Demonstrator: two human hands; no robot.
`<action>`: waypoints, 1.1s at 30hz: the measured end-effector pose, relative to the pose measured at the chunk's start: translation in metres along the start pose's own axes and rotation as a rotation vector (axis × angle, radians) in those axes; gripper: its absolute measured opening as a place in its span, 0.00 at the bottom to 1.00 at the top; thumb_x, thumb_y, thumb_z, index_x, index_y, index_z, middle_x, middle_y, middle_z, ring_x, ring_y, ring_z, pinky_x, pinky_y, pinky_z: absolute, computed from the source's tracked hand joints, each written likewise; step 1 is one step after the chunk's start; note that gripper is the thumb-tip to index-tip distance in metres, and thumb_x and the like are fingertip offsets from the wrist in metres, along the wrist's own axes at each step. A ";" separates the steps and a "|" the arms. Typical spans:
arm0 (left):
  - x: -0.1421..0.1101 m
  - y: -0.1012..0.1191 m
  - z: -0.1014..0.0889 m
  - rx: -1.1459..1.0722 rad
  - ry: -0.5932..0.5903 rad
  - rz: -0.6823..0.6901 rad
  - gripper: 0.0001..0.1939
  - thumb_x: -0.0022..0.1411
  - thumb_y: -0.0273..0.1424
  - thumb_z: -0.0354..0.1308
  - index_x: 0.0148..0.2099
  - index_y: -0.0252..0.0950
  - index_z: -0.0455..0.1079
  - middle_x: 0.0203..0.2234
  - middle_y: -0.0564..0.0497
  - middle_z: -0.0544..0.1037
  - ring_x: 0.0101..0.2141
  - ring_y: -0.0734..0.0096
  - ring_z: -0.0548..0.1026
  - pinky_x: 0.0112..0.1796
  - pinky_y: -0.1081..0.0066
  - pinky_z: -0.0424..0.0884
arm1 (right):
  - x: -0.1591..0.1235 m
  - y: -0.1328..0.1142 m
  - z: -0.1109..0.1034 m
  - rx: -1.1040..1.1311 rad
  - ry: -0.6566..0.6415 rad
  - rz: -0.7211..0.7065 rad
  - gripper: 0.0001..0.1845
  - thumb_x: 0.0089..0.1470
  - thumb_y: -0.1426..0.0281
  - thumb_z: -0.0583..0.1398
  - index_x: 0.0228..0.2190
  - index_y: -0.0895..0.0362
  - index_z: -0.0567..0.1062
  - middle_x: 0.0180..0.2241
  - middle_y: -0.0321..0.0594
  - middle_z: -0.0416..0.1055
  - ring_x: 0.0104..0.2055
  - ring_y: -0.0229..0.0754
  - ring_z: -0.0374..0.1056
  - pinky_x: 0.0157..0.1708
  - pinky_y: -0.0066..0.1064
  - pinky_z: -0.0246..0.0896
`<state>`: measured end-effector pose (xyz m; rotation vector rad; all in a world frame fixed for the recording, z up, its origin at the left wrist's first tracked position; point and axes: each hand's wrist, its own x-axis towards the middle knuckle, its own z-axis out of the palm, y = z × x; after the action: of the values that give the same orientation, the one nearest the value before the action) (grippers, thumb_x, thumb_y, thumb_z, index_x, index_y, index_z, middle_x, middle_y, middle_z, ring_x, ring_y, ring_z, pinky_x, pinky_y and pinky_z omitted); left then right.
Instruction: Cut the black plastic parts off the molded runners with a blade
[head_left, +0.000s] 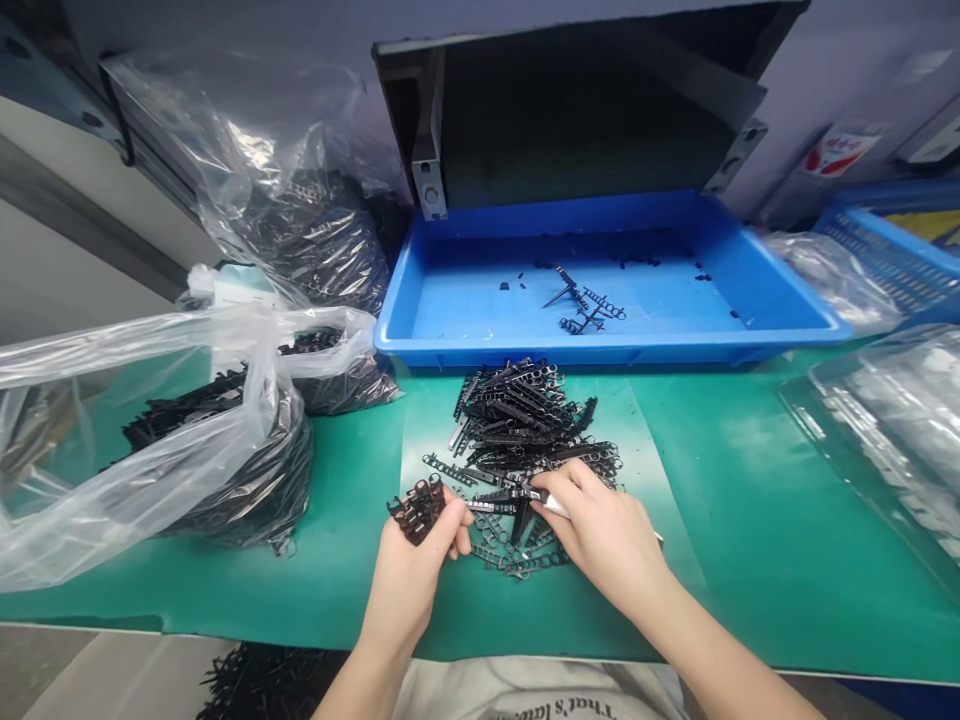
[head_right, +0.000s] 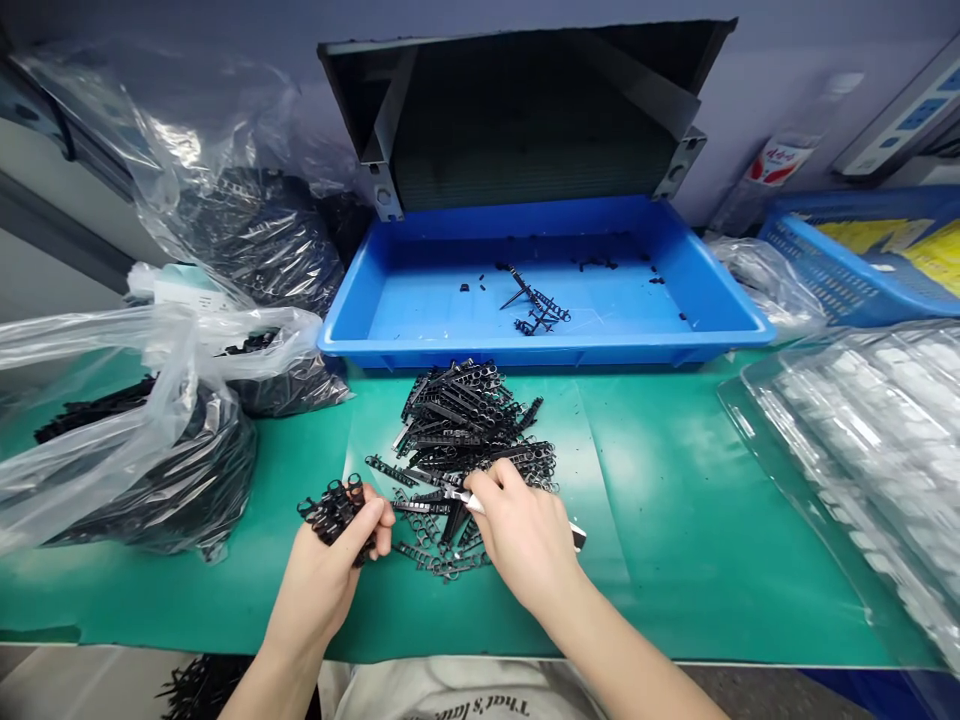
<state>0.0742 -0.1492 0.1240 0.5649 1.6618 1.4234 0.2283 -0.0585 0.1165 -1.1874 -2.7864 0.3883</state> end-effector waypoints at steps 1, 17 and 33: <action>0.001 0.000 -0.001 0.020 0.011 0.003 0.10 0.53 0.36 0.57 0.25 0.35 0.65 0.16 0.55 0.68 0.19 0.75 0.64 0.22 0.75 0.60 | 0.000 0.001 0.000 0.006 -0.008 0.000 0.08 0.52 0.73 0.57 0.37 0.52 0.72 0.32 0.37 0.70 0.23 0.40 0.69 0.17 0.26 0.51; 0.012 0.002 -0.010 0.323 0.063 0.134 0.08 0.54 0.34 0.57 0.26 0.37 0.64 0.20 0.55 0.71 0.26 0.70 0.71 0.30 0.73 0.66 | -0.006 0.006 -0.009 0.280 0.005 -0.177 0.11 0.56 0.77 0.53 0.37 0.51 0.71 0.33 0.35 0.72 0.30 0.39 0.70 0.24 0.27 0.59; -0.016 -0.013 0.017 -0.192 -0.339 -0.256 0.09 0.53 0.29 0.60 0.37 0.32 0.66 0.16 0.57 0.73 0.17 0.82 0.67 0.28 0.77 0.65 | -0.036 0.001 -0.016 0.592 -0.018 -0.097 0.17 0.60 0.70 0.49 0.51 0.56 0.62 0.47 0.46 0.68 0.44 0.44 0.68 0.36 0.34 0.69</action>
<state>0.0989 -0.1552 0.1169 0.4383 1.2638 1.2074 0.2572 -0.0804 0.1320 -0.9001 -2.4456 1.1144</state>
